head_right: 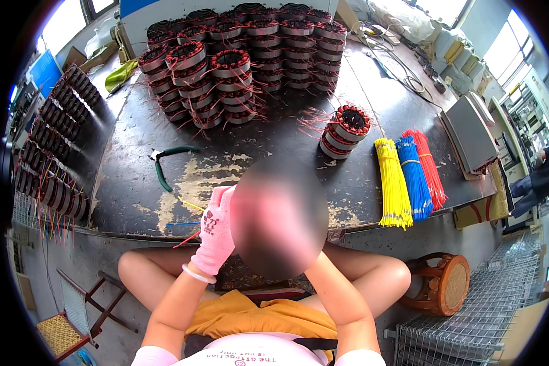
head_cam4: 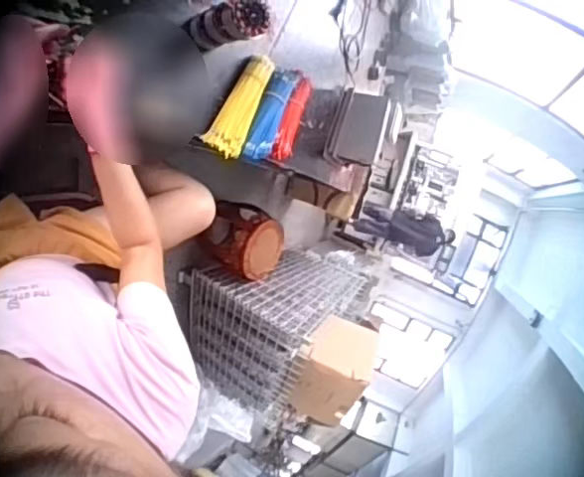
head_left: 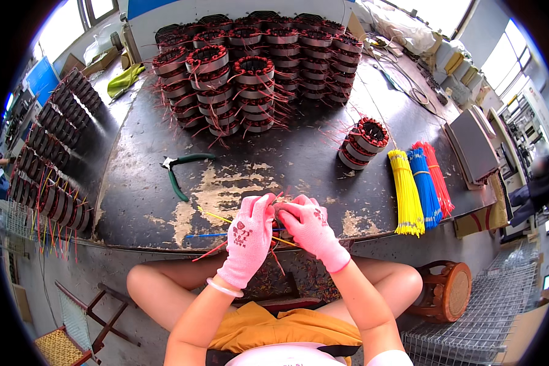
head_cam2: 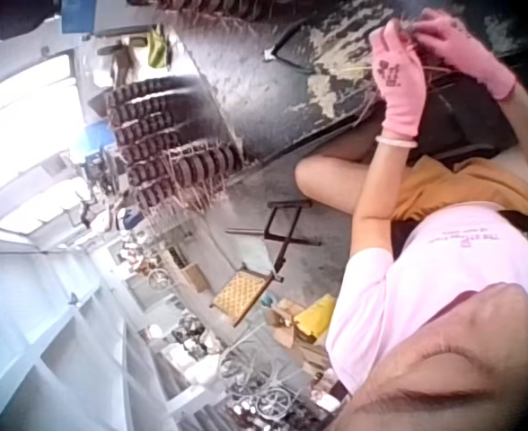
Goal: The person sits at a workbench and assembles small cylindrical electrical components. They pick up a component, insert colored plastic ties into the top, and use pliers to cut the excess length. The person repeats this process for multiple units, stacking the finished components on the table.
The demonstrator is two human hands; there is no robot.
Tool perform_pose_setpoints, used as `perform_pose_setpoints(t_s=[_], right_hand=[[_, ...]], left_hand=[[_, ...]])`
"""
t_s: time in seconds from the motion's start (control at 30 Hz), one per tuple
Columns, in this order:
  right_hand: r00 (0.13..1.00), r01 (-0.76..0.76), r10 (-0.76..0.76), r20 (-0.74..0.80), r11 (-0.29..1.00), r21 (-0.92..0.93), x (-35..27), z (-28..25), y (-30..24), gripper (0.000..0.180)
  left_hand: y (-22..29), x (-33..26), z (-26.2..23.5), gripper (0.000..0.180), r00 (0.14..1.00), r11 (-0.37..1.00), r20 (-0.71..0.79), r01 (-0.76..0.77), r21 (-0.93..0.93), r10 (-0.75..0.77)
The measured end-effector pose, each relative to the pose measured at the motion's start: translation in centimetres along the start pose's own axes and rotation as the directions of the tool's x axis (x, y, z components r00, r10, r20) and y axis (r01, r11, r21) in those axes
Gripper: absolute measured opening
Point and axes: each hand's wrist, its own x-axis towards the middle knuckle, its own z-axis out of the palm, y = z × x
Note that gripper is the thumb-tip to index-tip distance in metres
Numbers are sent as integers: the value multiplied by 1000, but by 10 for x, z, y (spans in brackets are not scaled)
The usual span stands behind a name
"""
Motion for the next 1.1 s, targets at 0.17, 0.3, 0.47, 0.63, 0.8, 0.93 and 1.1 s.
perform_pose_setpoints(t_s=[0.17,0.3,0.47,0.63,0.8,0.93,1.1], right_hand=[[984,-170,104,148,801,573,-1,6,18,24],[971,-236,137,194,642,729,-3,10,22,20],[980,-200,123,158,620,759,-7,7,16,18],[966,-253,237,106,762,597,-10,-7,21,14],[914,-174,391,-109,619,766,-15,-45,31,13],[965,-261,250,78,891,372,-32,-69,26,20],[975,-192,146,169,933,304,-21,-34,4,27]], left_hand=[[-3,0,1,36,999,999,2,-37,-1,37],[-5,1,1,36,999,999,16,-47,-23,47],[-4,7,-9,34,996,996,78,-45,-74,51],[-4,11,-17,32,981,988,182,-46,-145,72],[-4,11,-19,32,969,988,235,-42,-147,77],[-3,11,-19,26,967,987,252,11,-162,30],[6,17,-24,26,951,982,309,80,-168,-25]])
